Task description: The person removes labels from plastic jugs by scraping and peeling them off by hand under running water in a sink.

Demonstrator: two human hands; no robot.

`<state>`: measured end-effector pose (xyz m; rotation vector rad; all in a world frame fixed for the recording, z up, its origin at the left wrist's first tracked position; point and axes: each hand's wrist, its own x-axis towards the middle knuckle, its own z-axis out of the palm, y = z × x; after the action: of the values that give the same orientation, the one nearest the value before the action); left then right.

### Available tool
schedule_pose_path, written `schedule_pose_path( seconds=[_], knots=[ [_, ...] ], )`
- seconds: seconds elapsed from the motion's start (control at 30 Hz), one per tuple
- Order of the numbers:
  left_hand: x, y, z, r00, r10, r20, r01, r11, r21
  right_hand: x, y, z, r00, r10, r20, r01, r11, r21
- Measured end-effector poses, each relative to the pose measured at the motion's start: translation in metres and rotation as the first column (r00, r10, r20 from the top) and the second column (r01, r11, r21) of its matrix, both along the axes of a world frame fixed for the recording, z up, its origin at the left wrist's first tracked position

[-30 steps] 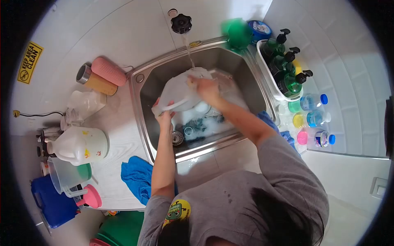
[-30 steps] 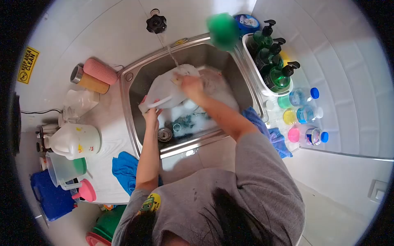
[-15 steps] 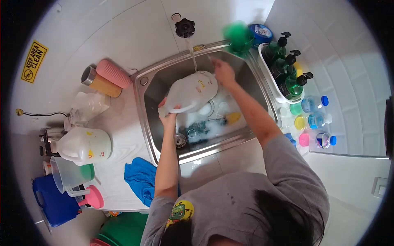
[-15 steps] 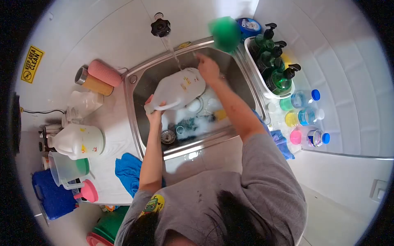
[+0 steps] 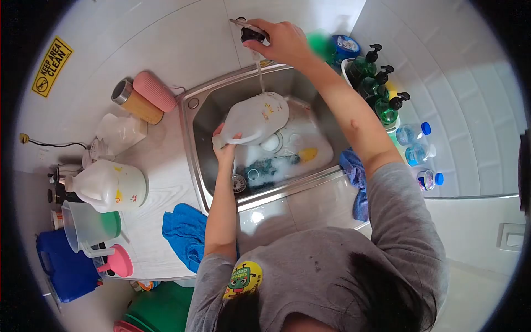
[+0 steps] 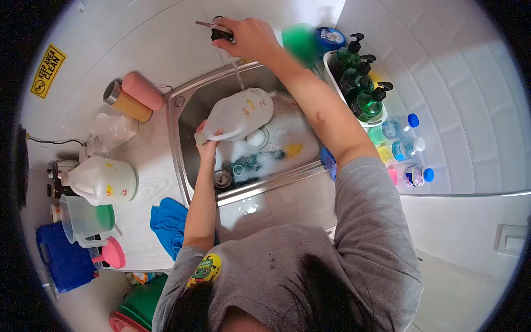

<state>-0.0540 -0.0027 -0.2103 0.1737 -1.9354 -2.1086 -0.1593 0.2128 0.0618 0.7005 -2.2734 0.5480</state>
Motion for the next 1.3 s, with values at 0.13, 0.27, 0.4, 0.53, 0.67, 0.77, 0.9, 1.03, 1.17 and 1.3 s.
schedule_pose_path(
  seconds=[0.13,0.27,0.4,0.53,0.67,0.77,0.9,1.03,1.17,1.3],
  knots=[
    [0.0,0.001,0.001,1.0,0.004,-0.003,-0.003,0.998,0.066,0.0,-0.003,-0.005,0.997,-0.072,-0.025,0.071,0.997,-0.024],
    [0.002,0.004,0.008,0.998,0.038,0.047,-0.044,0.992,0.117,0.001,-0.003,-0.005,0.996,-0.094,-0.011,0.093,0.995,-0.018],
    [0.006,0.007,0.018,0.996,0.046,0.072,-0.056,0.989,0.137,0.002,-0.004,-0.006,0.995,-0.101,-0.021,0.1,0.995,-0.03],
    [0.004,0.006,0.017,0.996,0.059,0.072,-0.067,0.992,0.112,0.001,-0.004,-0.006,0.994,-0.107,-0.003,0.107,0.994,-0.035],
    [0.004,0.005,0.014,0.996,0.059,0.066,-0.066,0.993,0.098,0.002,-0.005,-0.007,0.992,-0.124,0.007,0.124,0.992,-0.026],
    [0.004,0.005,0.014,0.998,0.034,0.056,-0.042,0.987,0.153,0.005,-0.006,-0.005,0.987,-0.158,-0.042,0.158,0.987,-0.002],
    [0.006,0.006,0.021,0.996,0.022,0.09,-0.037,0.985,0.169,0.006,-0.005,-0.008,0.992,-0.124,-0.025,0.123,0.991,-0.048],
    [0.007,0.005,0.022,0.994,0.003,0.108,-0.02,0.987,0.157,0.013,0.008,-0.018,0.98,0.005,0.197,0.026,0.988,-0.155],
    [0.005,0.0,0.015,0.996,0.008,0.094,-0.021,0.991,0.134,-0.004,0.037,-0.147,0.875,-0.215,0.434,0.393,0.839,-0.376],
    [0.0,0.004,0.006,0.999,0.004,0.039,-0.007,0.997,0.083,0.02,0.037,-0.245,0.678,-0.306,0.668,0.369,0.928,0.052]
  ],
)
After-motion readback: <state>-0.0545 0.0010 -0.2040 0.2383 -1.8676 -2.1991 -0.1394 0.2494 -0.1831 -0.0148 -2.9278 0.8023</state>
